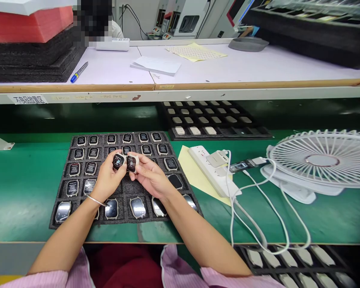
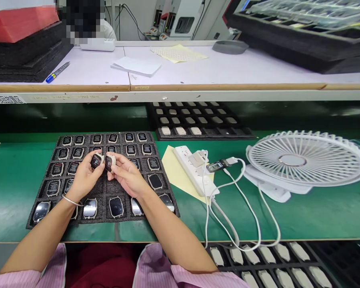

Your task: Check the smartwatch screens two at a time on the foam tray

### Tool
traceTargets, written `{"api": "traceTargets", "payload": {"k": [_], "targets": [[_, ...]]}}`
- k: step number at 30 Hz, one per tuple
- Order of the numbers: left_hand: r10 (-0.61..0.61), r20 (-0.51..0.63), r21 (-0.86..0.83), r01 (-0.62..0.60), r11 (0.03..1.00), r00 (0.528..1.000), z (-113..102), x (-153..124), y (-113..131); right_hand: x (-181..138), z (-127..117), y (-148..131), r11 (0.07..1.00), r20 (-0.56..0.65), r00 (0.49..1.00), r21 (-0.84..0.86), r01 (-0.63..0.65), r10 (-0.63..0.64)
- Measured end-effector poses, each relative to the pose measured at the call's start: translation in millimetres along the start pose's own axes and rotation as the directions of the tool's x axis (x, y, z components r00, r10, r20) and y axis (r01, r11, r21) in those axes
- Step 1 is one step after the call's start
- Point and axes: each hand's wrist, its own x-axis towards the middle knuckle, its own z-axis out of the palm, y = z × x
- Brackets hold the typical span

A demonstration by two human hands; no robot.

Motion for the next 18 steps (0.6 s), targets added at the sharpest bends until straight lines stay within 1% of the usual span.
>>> {"api": "traceTargets", "payload": {"k": [4,7,10,12,13,15,18], "targets": [[0.001,-0.014,-0.035,-0.001,0.999,1.000,1.4,1.3,-0.6,-0.6,0.4,-0.6,1.000,0.000,1.000,-0.004,-0.008,0.008],[-0.044,-0.035,-0.189,0.037,0.981,0.998,3.0,3.5,0.7,0.6,-0.3,-0.2,1.000,-0.032,0.999,0.004,-0.024,0.024],[-0.160,0.037,-0.376,0.162,0.912,0.986,2.7,4.4,5.6,3.3,-2.3,0.8,0.998,-0.098,0.993,0.039,-0.058,0.062],[-0.225,0.099,-0.460,0.245,0.854,0.969,1.5,3.8,10.2,5.0,-3.7,1.6,0.998,-0.145,0.988,0.043,-0.054,0.060],[-0.243,0.116,-0.495,0.268,0.827,0.963,0.7,3.4,12.4,5.6,-4.2,1.8,0.998,-0.165,0.985,0.034,-0.046,0.051],[-0.260,0.124,-0.549,0.285,0.786,0.958,-0.6,2.5,16.0,6.4,-4.5,2.0,0.999,-0.191,0.981,0.010,-0.032,0.033],[-0.271,0.102,-0.578,0.279,0.767,0.957,-1.6,2.1,18.3,6.2,-3.0,1.7,1.000,-0.200,0.980,-0.020,-0.020,0.015]]}}
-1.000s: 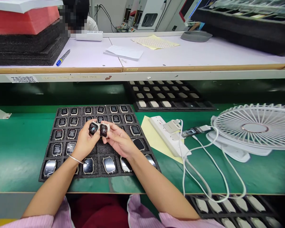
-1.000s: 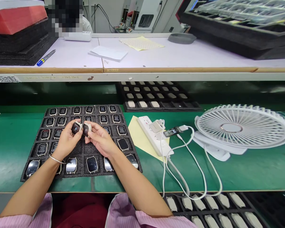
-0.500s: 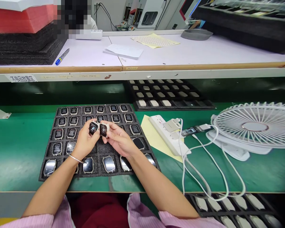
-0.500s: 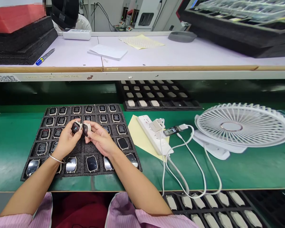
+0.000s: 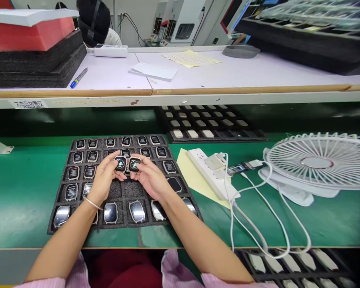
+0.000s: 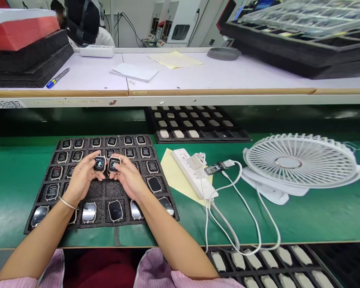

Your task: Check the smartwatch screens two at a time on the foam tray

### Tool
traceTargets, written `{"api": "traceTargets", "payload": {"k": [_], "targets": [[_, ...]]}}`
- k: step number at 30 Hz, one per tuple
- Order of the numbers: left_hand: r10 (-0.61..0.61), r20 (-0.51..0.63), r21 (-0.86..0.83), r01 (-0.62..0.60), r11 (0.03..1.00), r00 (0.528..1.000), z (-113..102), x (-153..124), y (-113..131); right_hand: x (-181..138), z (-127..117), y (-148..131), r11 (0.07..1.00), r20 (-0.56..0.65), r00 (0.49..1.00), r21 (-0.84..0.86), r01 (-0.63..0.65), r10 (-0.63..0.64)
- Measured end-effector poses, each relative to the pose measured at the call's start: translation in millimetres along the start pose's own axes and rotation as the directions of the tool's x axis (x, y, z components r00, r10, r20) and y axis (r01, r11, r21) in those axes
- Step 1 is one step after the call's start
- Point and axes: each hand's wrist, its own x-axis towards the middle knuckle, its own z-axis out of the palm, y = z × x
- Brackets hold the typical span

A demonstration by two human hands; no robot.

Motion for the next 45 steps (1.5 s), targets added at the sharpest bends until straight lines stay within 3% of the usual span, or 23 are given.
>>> {"api": "traceTargets", "payload": {"k": [17,36,45], "targets": [[0.045,-0.001,0.032,-0.045,0.998,0.999,1.0,0.7,-0.6,-0.8,0.4,1.3,0.982,0.019,0.993,-0.147,0.121,-0.119],[0.080,0.016,0.062,-0.081,0.995,0.997,0.3,1.4,-4.2,-3.0,0.1,1.6,0.963,0.032,0.990,-0.231,0.138,-0.135],[0.105,0.077,0.070,-0.110,0.991,0.992,-0.8,0.9,-6.8,-3.8,2.5,1.8,0.968,0.016,0.988,-0.200,0.152,-0.152]]}}
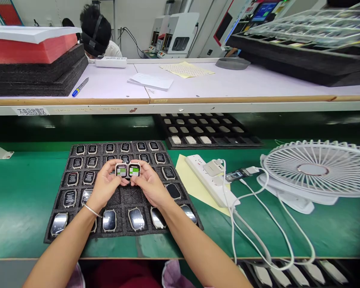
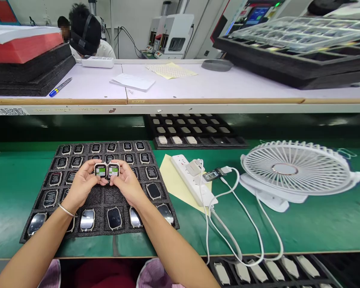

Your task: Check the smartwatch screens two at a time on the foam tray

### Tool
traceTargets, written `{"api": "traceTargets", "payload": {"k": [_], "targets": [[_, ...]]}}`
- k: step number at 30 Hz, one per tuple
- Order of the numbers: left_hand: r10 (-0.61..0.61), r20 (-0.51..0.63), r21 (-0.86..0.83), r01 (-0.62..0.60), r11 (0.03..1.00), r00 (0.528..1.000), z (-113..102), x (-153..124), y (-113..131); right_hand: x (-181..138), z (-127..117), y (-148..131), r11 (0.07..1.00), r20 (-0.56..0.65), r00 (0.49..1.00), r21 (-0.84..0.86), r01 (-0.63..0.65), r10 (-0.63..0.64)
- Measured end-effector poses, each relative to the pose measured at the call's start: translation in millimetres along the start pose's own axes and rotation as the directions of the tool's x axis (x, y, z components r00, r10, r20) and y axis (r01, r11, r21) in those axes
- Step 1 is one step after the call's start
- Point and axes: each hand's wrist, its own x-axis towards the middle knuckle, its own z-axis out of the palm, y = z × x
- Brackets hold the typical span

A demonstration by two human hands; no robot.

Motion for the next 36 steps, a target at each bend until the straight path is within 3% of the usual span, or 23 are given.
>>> {"api": "traceTargets", "payload": {"k": [12,36], "targets": [[-0.113,0.003,-0.053,0.113,0.992,0.994,-1.0,-1.3,4.9,4.7,-2.7,-0.5,0.985,-0.037,0.994,0.137,-0.101,0.107],[-0.066,-0.007,-0.025,0.065,0.998,0.998,-1.9,-1.7,5.1,0.3,-2.0,-0.2,0.996,0.019,0.997,0.050,-0.074,0.073]]}}
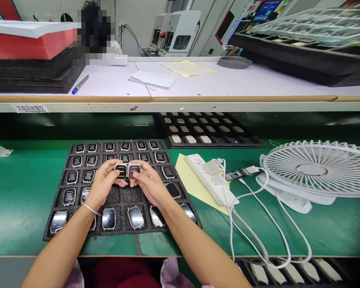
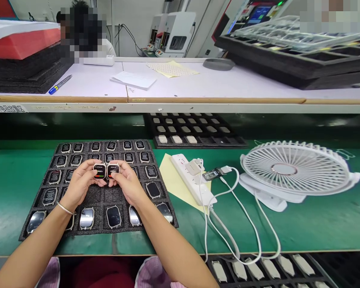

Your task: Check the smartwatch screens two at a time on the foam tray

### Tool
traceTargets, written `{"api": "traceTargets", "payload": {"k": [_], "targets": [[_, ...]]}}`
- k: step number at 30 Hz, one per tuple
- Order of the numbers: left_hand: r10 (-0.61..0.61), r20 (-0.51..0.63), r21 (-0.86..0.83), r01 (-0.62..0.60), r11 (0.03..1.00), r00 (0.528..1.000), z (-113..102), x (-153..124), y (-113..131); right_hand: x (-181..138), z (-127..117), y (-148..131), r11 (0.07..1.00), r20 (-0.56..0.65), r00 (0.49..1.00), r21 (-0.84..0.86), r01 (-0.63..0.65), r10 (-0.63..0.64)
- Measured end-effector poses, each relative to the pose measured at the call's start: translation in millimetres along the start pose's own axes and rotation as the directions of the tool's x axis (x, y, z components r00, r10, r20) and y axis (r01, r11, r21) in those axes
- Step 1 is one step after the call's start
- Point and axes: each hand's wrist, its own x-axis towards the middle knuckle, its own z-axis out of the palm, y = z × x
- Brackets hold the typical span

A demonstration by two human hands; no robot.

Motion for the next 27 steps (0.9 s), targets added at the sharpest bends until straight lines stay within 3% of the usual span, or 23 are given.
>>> {"api": "traceTargets", "payload": {"k": [16,22,24,25,26,27], "targets": [[0.020,-0.005,0.026,-0.019,0.999,1.000,-1.2,1.2,-2.2,-0.6,-0.2,-2.0,1.000,0.014,1.000,-0.018,0.007,-0.006],[0.095,-0.020,0.023,-0.094,0.995,0.995,4.7,0.6,4.9,1.0,0.7,-0.3,0.999,0.001,1.000,0.030,0.012,-0.012],[0.087,0.049,-0.051,-0.084,0.995,0.995,13.0,-16.5,16.6,1.1,1.5,0.2,0.998,0.004,1.000,0.055,0.023,-0.023],[0.059,0.152,-0.105,-0.043,0.994,0.987,17.8,-29.8,23.5,1.1,1.8,0.7,0.998,0.012,1.000,0.060,0.025,-0.026],[0.029,0.291,-0.170,0.022,0.985,0.956,22.6,-45.3,30.5,1.2,1.8,1.4,0.998,0.026,0.999,0.058,0.027,-0.029],[-0.009,0.456,-0.225,0.126,0.966,0.890,27.1,-62.0,37.2,1.6,1.6,2.5,0.998,0.042,0.999,0.047,0.033,-0.035]]}}
